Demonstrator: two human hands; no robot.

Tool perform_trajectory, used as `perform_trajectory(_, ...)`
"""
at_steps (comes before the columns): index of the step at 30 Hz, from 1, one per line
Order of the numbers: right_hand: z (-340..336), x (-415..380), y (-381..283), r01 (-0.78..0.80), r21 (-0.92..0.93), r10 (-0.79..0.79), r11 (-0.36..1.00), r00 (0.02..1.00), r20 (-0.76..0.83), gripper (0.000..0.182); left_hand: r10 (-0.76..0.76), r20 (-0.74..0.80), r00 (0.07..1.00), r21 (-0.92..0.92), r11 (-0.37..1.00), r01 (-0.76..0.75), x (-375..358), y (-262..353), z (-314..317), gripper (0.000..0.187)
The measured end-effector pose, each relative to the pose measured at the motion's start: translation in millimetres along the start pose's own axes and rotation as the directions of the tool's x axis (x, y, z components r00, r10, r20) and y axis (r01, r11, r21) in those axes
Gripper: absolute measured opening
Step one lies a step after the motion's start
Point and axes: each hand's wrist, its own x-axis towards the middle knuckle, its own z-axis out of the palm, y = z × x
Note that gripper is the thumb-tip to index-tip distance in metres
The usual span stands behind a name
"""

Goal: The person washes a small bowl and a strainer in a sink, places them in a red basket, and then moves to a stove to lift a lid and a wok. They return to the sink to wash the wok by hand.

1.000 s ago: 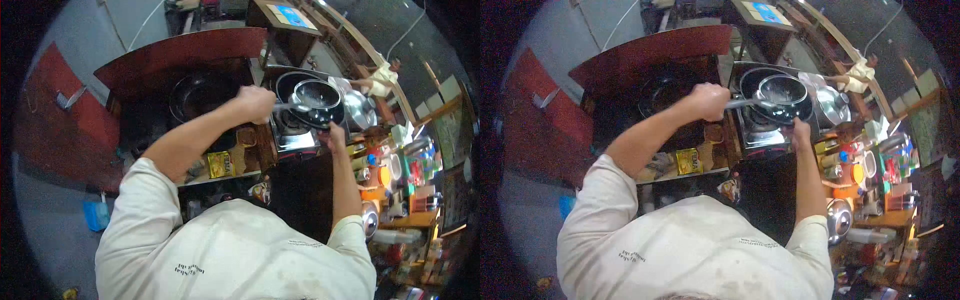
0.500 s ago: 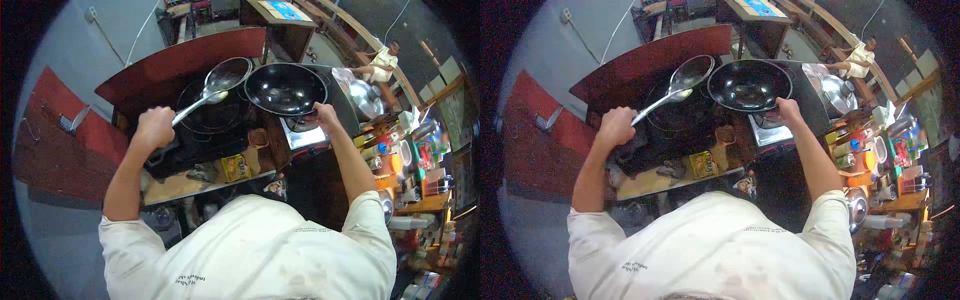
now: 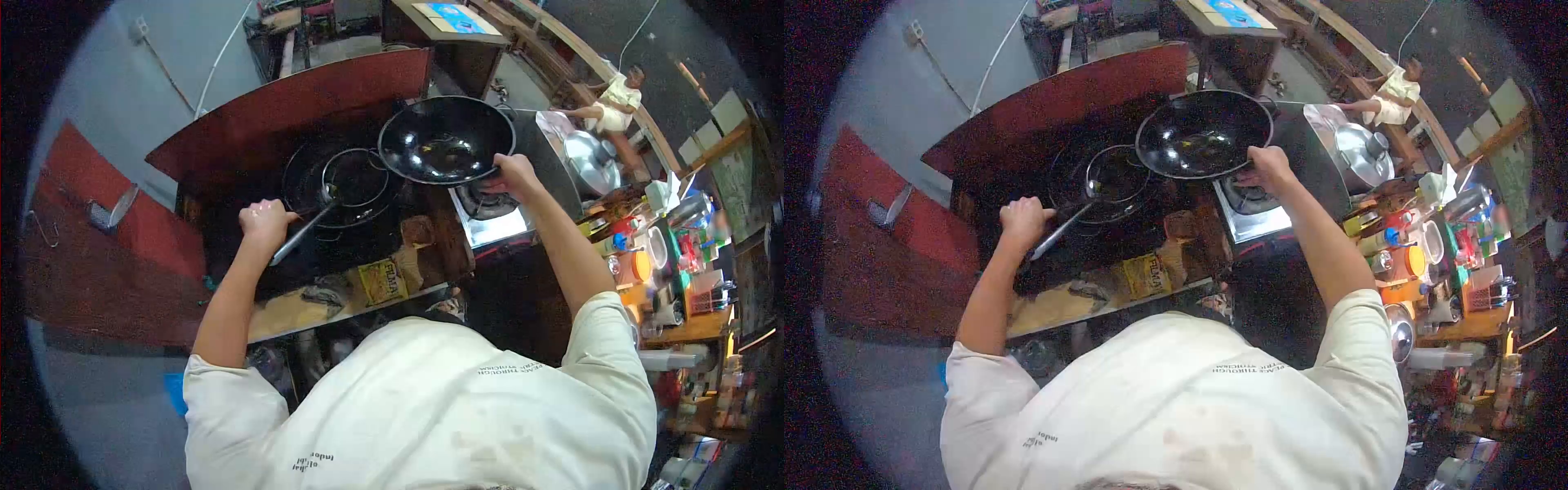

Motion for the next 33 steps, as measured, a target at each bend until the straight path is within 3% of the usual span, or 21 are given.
perform_trajectory(2,7,6,-5,0.009,-0.046,-0.009,0.999,1.000,-0.001,0.028,-0.020,-0.070,0.997,0.067,0.997,0.025,21,-3,15,0.025)
perform_trajectory(5,21,10,-12,0.020,-0.158,-0.023,0.987,1.000,-0.017,0.027,0.112,-0.381,0.918,0.290,0.957,0.003,27,-1,0,0.018)
perform_trajectory(6,24,13,-14,0.019,-0.159,-0.022,0.987,1.000,-0.017,0.027,0.112,-0.380,0.918,0.289,0.957,0.003,31,-5,-6,0.018)
perform_trajectory(8,31,17,-16,-0.013,-0.182,0.017,0.983,1.000,0.024,0.027,0.114,-0.528,0.841,0.318,0.945,0.071,33,-17,-27,0.017)
perform_trajectory(10,41,10,-18,0.017,-0.172,-0.014,0.985,1.000,0.018,0.027,0.033,-0.549,0.835,0.306,0.938,0.165,32,-32,-54,0.018)
perform_trajectory(12,50,14,-17,0.048,-0.158,-0.047,0.986,0.999,0.011,0.027,0.044,-0.591,0.805,0.279,0.948,0.153,19,-45,-86,0.016)
perform_trajectory(14,57,21,-9,0.013,-0.138,-0.014,0.990,1.000,-0.006,0.023,0.078,-0.602,0.795,0.208,0.976,0.061,16,-47,-108,0.016)
perform_trajectory(16,70,22,-8,0.016,-0.138,-0.017,0.990,1.000,-0.003,0.024,0.180,-0.714,0.676,0.174,0.982,-0.077,34,-25,-116,0.016)
perform_trajectory(20,87,65,19,0.123,-0.285,-0.107,0.951,0.992,0.071,0.027,0.341,-0.737,0.583,0.235,0.939,-0.252,100,29,-126,0.014)
perform_trajectory(23,97,88,35,0.252,-0.547,-0.232,0.798,0.967,0.108,0.028,0.383,-0.746,0.545,0.274,0.922,-0.274,119,50,-141,0.014)
perform_trajectory(24,99,94,42,0.274,-0.595,-0.251,0.755,0.960,0.124,0.029,0.466,-0.732,0.497,0.315,0.878,-0.360,120,55,-140,0.010)
perform_trajectory(25,100,100,49,0.452,-0.604,-0.406,0.656,0.886,0.223,0.031,0.543,-0.715,0.440,0.354,0.824,-0.443,118,58,-137,0.007)
perform_trajectory(27,104,122,72,0.613,-0.587,-0.534,0.529,0.778,0.331,0.033,0.594,-0.660,0.460,0.409,0.798,-0.443,117,65,-123,0.007)
perform_trajectory(28,107,145,87,0.476,-0.611,-0.472,0.633,0.862,0.183,0.035,0.649,-0.603,0.464,0.474,0.759,-0.447,118,65,-118,0.006)
perform_trajectory(30,118,144,86,0.329,-0.611,-0.389,0.720,0.920,0.038,0.041,0.586,-0.617,0.526,0.471,0.810,-0.349,127,53,-129,0.006)
perform_trajectory(32,139,94,63,0.464,-0.844,-0.745,0.267,0.655,0.124,0.027,0.530,-0.674,0.514,0.445,0.847,-0.291,137,39,-135,0.007)
perform_trajectory(33,145,96,64,0.447,-0.853,-0.720,0.269,0.682,0.130,0.024,0.532,-0.669,0.520,0.447,0.846,-0.290,135,39,-131,0.007)
